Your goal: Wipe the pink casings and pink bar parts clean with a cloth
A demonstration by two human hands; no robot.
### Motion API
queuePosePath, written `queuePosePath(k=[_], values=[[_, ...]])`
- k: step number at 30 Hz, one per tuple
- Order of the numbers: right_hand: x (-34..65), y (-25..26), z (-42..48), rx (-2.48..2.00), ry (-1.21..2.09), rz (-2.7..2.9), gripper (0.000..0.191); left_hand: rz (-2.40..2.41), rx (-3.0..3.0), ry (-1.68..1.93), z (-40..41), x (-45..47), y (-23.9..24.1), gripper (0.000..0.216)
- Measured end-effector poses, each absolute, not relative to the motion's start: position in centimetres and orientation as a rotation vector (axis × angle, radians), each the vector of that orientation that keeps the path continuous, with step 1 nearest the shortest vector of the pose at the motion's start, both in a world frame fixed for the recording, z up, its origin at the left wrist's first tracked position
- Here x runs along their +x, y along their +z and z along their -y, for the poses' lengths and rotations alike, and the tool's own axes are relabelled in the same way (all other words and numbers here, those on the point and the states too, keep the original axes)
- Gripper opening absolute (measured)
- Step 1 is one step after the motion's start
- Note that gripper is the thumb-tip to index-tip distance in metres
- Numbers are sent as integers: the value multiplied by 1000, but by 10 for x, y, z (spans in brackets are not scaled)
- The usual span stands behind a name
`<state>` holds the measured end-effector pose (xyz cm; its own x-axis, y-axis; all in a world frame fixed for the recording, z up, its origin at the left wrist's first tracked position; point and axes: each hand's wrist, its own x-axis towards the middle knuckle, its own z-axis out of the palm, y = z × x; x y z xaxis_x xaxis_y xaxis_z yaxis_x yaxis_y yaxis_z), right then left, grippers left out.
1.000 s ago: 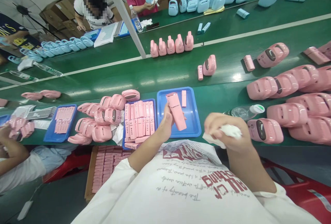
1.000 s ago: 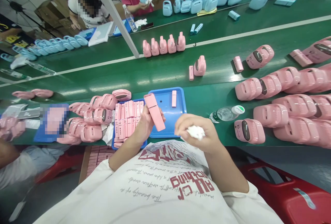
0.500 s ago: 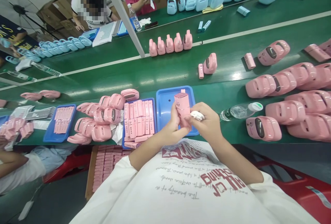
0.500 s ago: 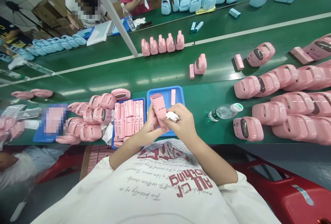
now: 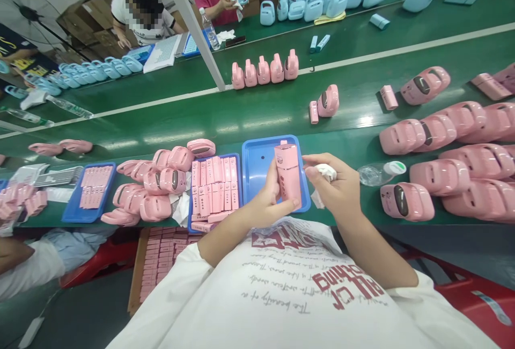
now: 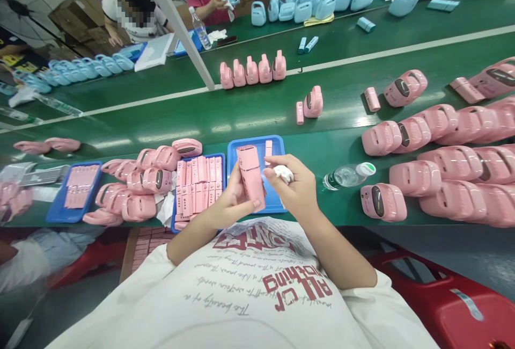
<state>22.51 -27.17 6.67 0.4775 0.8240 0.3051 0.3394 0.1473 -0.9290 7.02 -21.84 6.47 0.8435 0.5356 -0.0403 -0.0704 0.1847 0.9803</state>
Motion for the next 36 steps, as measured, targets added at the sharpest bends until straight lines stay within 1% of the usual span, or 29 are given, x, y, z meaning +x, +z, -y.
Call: queuePosePath(k=[2,4,9,15,17,21,23,25,28,33,36], values=[[222,73,269,-1419,534,1087,32,-397,1346,420,219,70,65,98],[218,77,266,-1426,578,1057,37,-391,1374,400,220,70,66,97],[213,73,262,-1378,626,946,36,-409,1433,416,218,69,68,98],[217,64,264,-1366,568,850,29,-377,1213,374,218,69,77,98],[222,61,265,-1353,517,865,27,-377,1158,367,217,69,81,97],[231,64,269,-1297,233,1045,29,-369,1109,398,217,67,85,97],[233,70,271,-1271,147,1175,24,-369,1100,402,217,66,85,96],[233,77,273,-1261,134,1274,13,-369,1111,410,217,66,84,95],[228,82,271,-1279,135,1343,18,-370,1137,418,216,67,83,94],[222,75,258,-1196,71,1336,5,-375,1197,375,214,66,83,99],[220,67,253,-1131,-68,1394,9,-408,1256,366,213,64,82,103]])
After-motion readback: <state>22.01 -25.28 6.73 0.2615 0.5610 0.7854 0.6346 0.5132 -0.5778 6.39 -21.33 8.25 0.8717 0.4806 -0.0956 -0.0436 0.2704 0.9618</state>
